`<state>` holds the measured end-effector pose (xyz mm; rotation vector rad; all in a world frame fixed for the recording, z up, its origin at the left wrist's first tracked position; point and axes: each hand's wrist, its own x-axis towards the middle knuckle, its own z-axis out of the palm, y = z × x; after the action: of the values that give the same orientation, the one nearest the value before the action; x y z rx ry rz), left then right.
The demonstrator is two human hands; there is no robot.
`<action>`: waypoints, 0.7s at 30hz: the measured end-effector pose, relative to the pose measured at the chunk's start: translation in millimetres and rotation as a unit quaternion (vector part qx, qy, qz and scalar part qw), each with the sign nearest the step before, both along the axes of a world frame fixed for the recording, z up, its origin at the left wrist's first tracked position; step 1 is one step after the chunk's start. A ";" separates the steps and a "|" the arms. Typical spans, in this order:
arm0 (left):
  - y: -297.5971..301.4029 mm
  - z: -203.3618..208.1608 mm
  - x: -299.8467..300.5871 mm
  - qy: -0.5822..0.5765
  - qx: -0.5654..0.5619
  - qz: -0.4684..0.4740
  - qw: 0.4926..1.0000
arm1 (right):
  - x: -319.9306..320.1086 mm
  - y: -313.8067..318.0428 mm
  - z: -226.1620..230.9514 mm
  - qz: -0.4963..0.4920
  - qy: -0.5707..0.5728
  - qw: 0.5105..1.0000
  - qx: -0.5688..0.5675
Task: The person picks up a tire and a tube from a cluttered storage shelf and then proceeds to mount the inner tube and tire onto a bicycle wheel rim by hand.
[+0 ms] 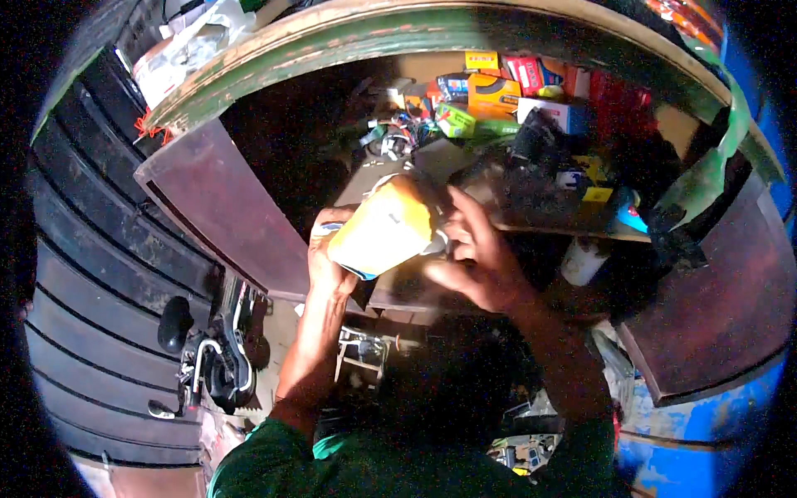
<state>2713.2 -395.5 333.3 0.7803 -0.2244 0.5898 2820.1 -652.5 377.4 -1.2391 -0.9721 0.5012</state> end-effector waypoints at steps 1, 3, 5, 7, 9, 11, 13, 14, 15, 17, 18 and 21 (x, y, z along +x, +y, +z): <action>2.0 -2.8 -7.0 0.020 0.032 0.065 0.997 | -8.2 13.3 8.7 -0.004 -0.026 0.999 0.020; -1.0 5.3 -27.2 0.016 0.040 0.099 0.994 | -19.5 37.0 18.7 -0.009 -0.007 0.999 0.041; 4.2 9.6 -45.2 0.026 0.061 0.118 0.991 | -28.5 54.1 24.7 0.005 0.074 0.997 0.028; 6.1 10.3 -56.9 0.028 0.071 0.131 0.988 | -26.5 64.9 14.9 -0.022 0.061 0.998 0.002; 4.7 14.9 -59.9 0.075 0.053 0.146 0.985 | -25.5 65.2 17.5 -0.072 0.017 0.995 -0.066; 12.7 10.4 -68.1 0.076 0.051 0.161 0.983 | -30.9 73.6 19.2 -0.076 0.014 0.996 -0.034; 17.2 6.6 -78.8 0.078 0.056 0.171 0.981 | -44.0 81.9 37.0 -0.069 0.009 0.997 0.018; 17.8 5.6 -80.7 0.079 0.056 0.173 0.980 | -40.5 83.2 36.1 -0.078 -0.039 0.996 -0.005; 18.8 3.0 -81.4 0.072 0.046 0.174 0.981 | -46.2 83.2 39.9 -0.079 -0.052 0.995 0.001; 16.9 2.9 -86.0 0.066 0.033 0.181 0.981 | -55.3 85.3 51.7 -0.074 -0.064 0.995 0.006; 18.0 1.9 -88.5 0.068 0.033 0.185 0.980 | -56.1 87.6 56.1 -0.051 -0.074 0.996 0.010; 19.1 -2.8 -83.1 0.050 0.016 0.170 0.984 | -55.1 86.3 57.7 -0.047 -0.105 0.993 0.005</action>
<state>2630.2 -376.4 330.5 0.8836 -0.0058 0.8682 2765.0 -566.2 435.1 -1.3404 -1.0865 0.2957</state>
